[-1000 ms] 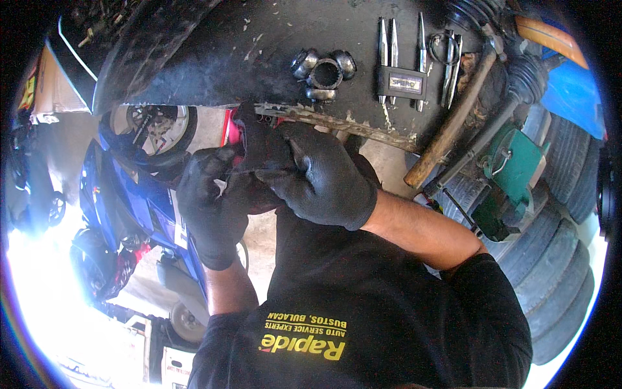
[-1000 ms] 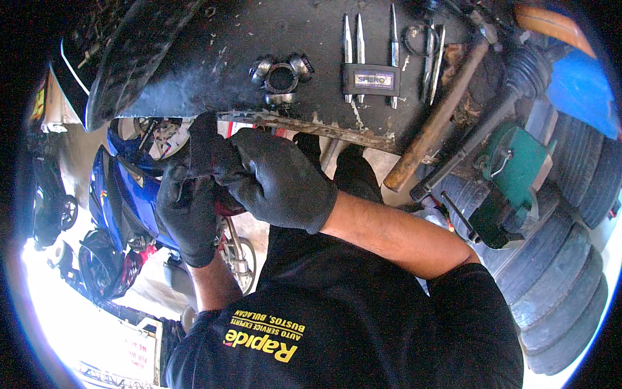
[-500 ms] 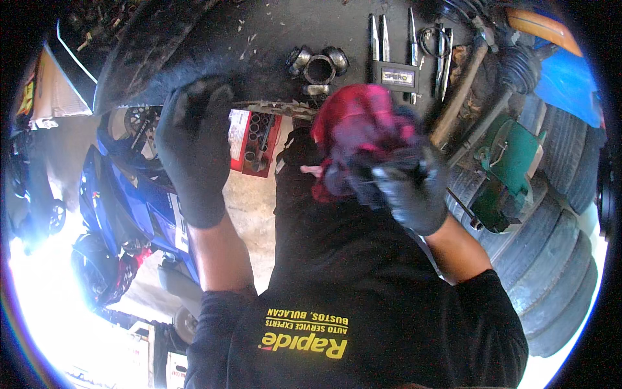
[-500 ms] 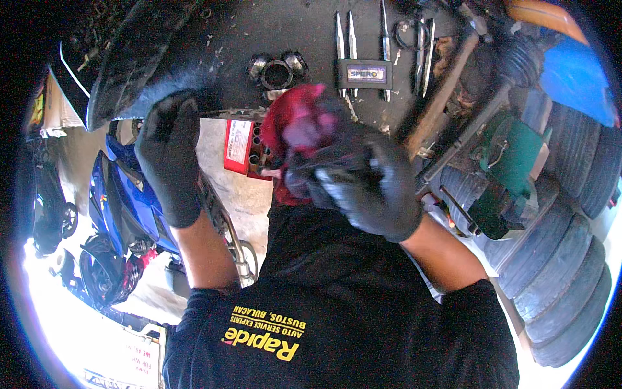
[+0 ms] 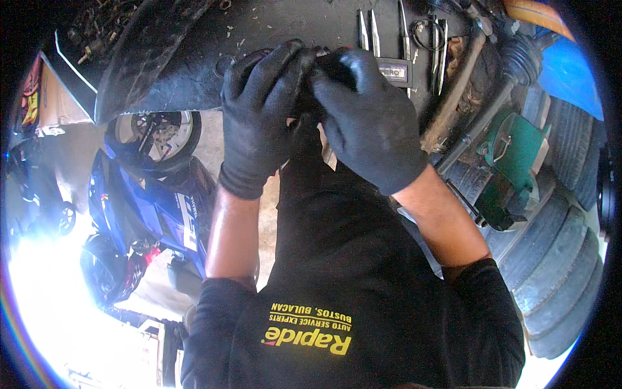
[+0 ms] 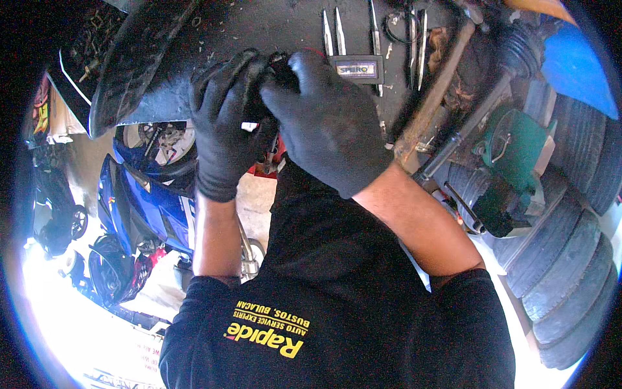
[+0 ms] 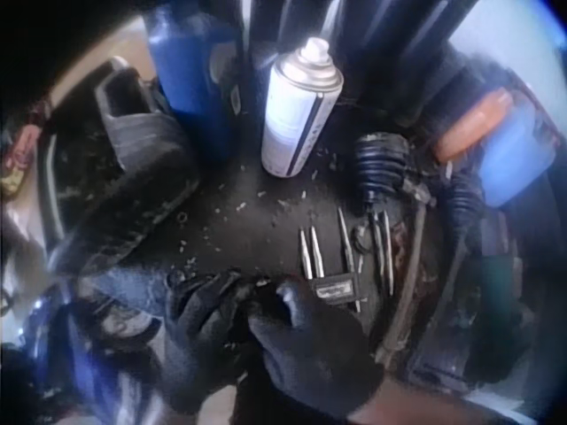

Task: The person uses a hammer to strike a CV axle held in a bench vise, then removes the boot and cleans the shaft with a rag. The person also wipes a small metal ring and places the parts on the workbench.

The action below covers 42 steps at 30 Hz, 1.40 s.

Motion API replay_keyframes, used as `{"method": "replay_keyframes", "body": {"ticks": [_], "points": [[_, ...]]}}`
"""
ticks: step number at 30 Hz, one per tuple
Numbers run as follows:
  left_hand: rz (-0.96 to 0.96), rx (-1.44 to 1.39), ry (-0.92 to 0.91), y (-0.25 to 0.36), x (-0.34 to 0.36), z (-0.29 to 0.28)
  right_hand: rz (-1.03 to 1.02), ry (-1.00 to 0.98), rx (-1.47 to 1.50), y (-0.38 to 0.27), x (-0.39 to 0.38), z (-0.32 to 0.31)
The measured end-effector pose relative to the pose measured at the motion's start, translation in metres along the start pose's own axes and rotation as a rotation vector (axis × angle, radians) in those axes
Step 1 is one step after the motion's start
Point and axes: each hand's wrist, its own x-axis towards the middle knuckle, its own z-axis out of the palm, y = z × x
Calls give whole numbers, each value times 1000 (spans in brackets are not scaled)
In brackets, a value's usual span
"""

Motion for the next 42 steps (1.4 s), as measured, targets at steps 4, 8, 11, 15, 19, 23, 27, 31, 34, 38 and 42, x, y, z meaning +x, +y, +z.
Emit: {"method": "replay_keyframes", "body": {"ticks": [4,8,11,15,19,23,27,31,34,38,42], "points": [[46,8,67,-6,-2,14,-149,170,-75,7,-7,18],[1,-33,36,-9,-5,12,73,-61,-49,4,-21,0],[11,-65,18,-10,-4,12,35,-86,-97,1,-22,-32],[2,-55,43,-10,-3,14,103,-29,-84,1,-20,-52],[0,-55,42,-12,-4,15,48,70,43,2,-17,-25],[49,-27,89,-14,-3,17,11,70,-34,-7,-19,9],[42,19,91,-13,-2,17,20,-2,160,-26,-25,19],[37,-31,80,-12,-3,17,28,-36,214,-29,-28,-1],[19,4,84,-13,-4,18,52,-58,184,-18,-27,-27],[41,-10,89,-15,-4,21,-20,195,96,-8,-13,-13],[66,-9,110,-15,-3,20,-50,93,112,-18,-15,23]]}}
